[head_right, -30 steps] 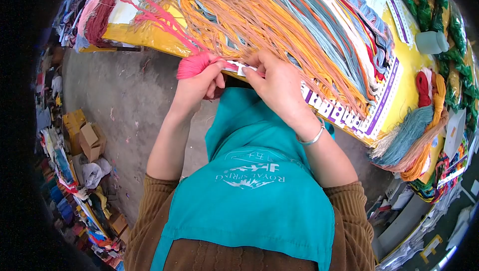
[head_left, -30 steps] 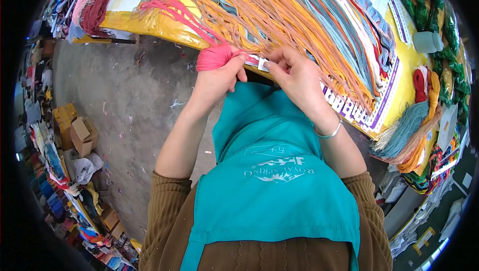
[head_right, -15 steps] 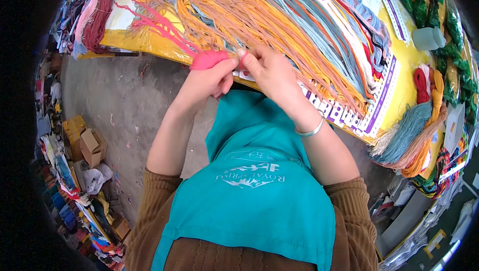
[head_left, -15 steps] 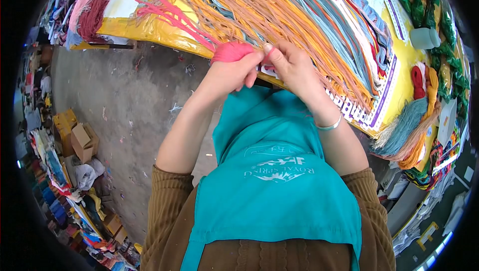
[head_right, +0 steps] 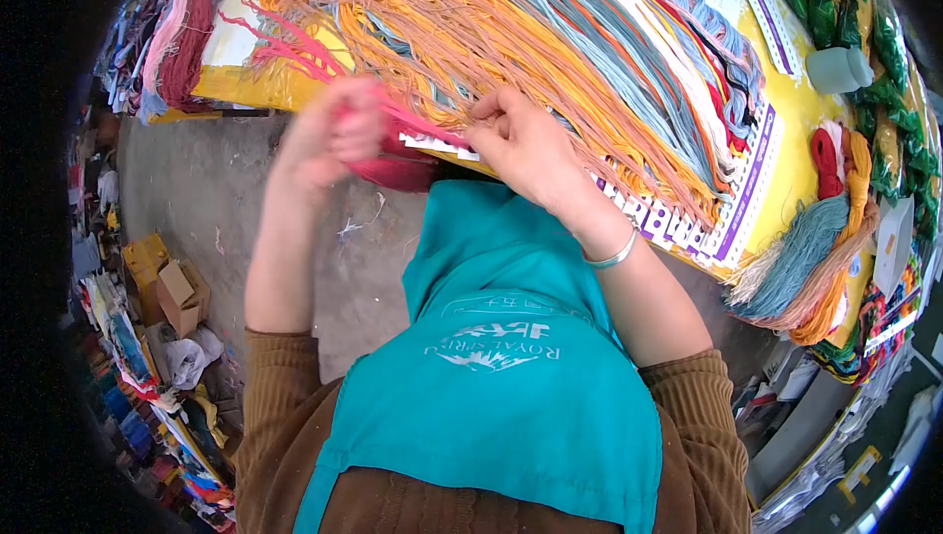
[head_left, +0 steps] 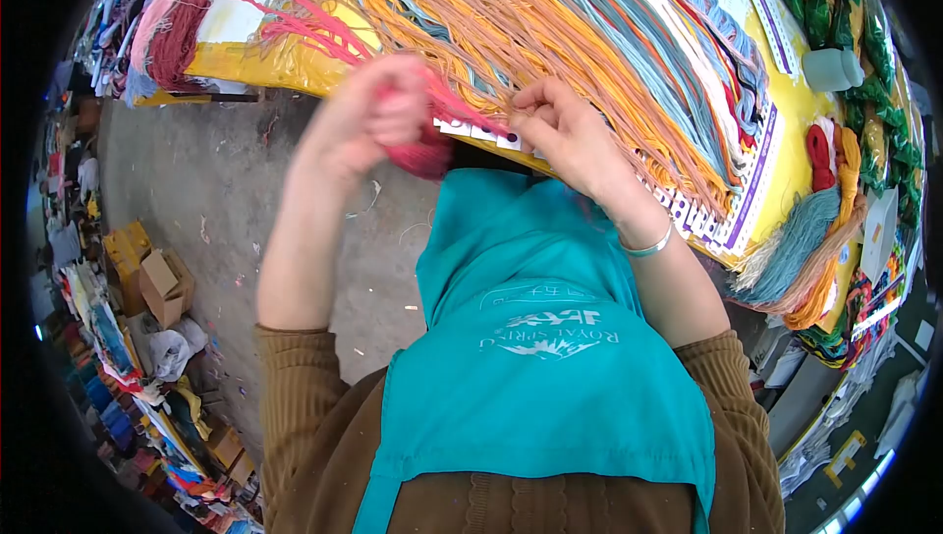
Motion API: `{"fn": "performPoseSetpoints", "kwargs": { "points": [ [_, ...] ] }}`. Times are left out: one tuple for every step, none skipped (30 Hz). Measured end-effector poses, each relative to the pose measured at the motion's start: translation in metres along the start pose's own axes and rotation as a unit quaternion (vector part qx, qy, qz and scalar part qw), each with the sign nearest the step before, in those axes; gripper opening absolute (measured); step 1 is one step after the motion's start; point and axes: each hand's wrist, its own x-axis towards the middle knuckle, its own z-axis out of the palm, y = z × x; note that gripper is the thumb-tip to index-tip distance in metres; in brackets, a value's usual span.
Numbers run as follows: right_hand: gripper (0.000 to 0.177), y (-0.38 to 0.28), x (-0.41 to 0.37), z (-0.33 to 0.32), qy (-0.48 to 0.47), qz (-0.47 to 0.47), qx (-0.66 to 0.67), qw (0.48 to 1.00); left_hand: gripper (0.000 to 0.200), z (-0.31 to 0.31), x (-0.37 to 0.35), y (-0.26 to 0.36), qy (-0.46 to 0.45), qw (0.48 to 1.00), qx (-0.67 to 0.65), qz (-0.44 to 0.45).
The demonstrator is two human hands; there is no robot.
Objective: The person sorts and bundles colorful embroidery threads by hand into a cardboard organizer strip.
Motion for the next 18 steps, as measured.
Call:
{"fn": "performPoseSetpoints", "kwargs": {
  "points": [
    [0.024, 0.002, 0.000, 0.000, 0.000, -0.002, -0.028, 1.000, 0.032, -0.020, -0.009, 0.022, -0.041, 0.998, -0.007, 0.040],
    [0.023, 0.004, 0.001, 0.001, 0.000, -0.003, -0.035, 0.999, 0.033, -0.033, -0.019, 0.046, -0.046, 0.996, -0.027, 0.077],
    [0.024, 0.006, 0.002, 0.000, -0.001, -0.005, -0.042, 0.999, 0.032, -0.042, -0.029, 0.072, 0.020, 0.992, -0.017, 0.124],
    [0.024, 0.007, 0.003, 0.000, -0.001, -0.009, -0.050, 0.999, 0.030, -0.050, -0.033, 0.094, 0.033, 0.986, -0.062, 0.152],
    [0.024, 0.006, 0.003, 0.000, -0.004, -0.006, -0.048, 0.999, 0.028, -0.073, -0.034, 0.119, -0.045, 0.981, -0.125, 0.144],
    [0.024, 0.004, 0.003, 0.000, -0.007, -0.003, -0.046, 0.999, 0.018, -0.085, -0.035, 0.134, -0.048, 0.971, -0.113, 0.206],
    [0.024, 0.003, 0.002, -0.001, -0.008, 0.001, -0.045, 0.999, 0.014, -0.091, -0.034, 0.145, 0.000, 0.957, -0.116, 0.266],
    [0.024, 0.003, 0.001, -0.001, -0.003, -0.005, -0.042, 0.999, 0.010, -0.096, -0.032, 0.155, 0.048, 0.938, -0.119, 0.323],
    [0.024, 0.003, 0.001, 0.000, 0.002, -0.011, -0.039, 0.999, 0.006, -0.104, -0.031, 0.167, 0.095, 0.913, -0.122, 0.378],
    [0.024, 0.003, 0.000, 0.000, 0.006, -0.017, -0.037, 0.999, 0.011, -0.100, -0.032, 0.164, 0.098, 0.902, -0.112, 0.405],
    [0.023, 0.004, 0.000, 0.000, 0.011, -0.019, -0.037, 0.999, 0.017, -0.097, -0.029, 0.158, 0.175, 0.889, -0.056, 0.420],
    [0.023, 0.005, 0.000, 0.001, 0.014, -0.021, -0.036, 0.999, 0.023, -0.096, -0.023, 0.144, 0.252, 0.867, 0.000, 0.431],
    [0.022, 0.005, 0.000, 0.002, 0.017, -0.025, -0.035, 0.999, 0.029, -0.072, -0.021, 0.123, 0.326, 0.835, 0.057, 0.439],
    [0.022, 0.005, 0.000, 0.003, 0.020, -0.025, -0.037, 0.999, 0.036, -0.056, -0.023, 0.105, 0.301, 0.859, 0.100, 0.403],
    [0.021, 0.006, 0.000, 0.004, 0.021, -0.026, -0.038, 0.999, 0.043, -0.048, -0.025, 0.085, 0.233, 0.886, 0.116, 0.385],
    [0.020, 0.006, 0.000, 0.004, 0.023, -0.027, -0.040, 0.999, 0.049, -0.027, -0.030, 0.060, 0.192, 0.905, 0.105, 0.365],
    [0.019, 0.005, 0.000, 0.004, 0.018, -0.031, -0.056, 0.998, 0.051, -0.013, -0.036, 0.041, 0.144, 0.926, 0.067, 0.342],
    [0.018, 0.004, -0.002, 0.004, 0.014, -0.034, -0.071, 0.997, 0.053, -0.003, -0.041, 0.024, 0.094, 0.943, 0.029, 0.316]
  ]
}}
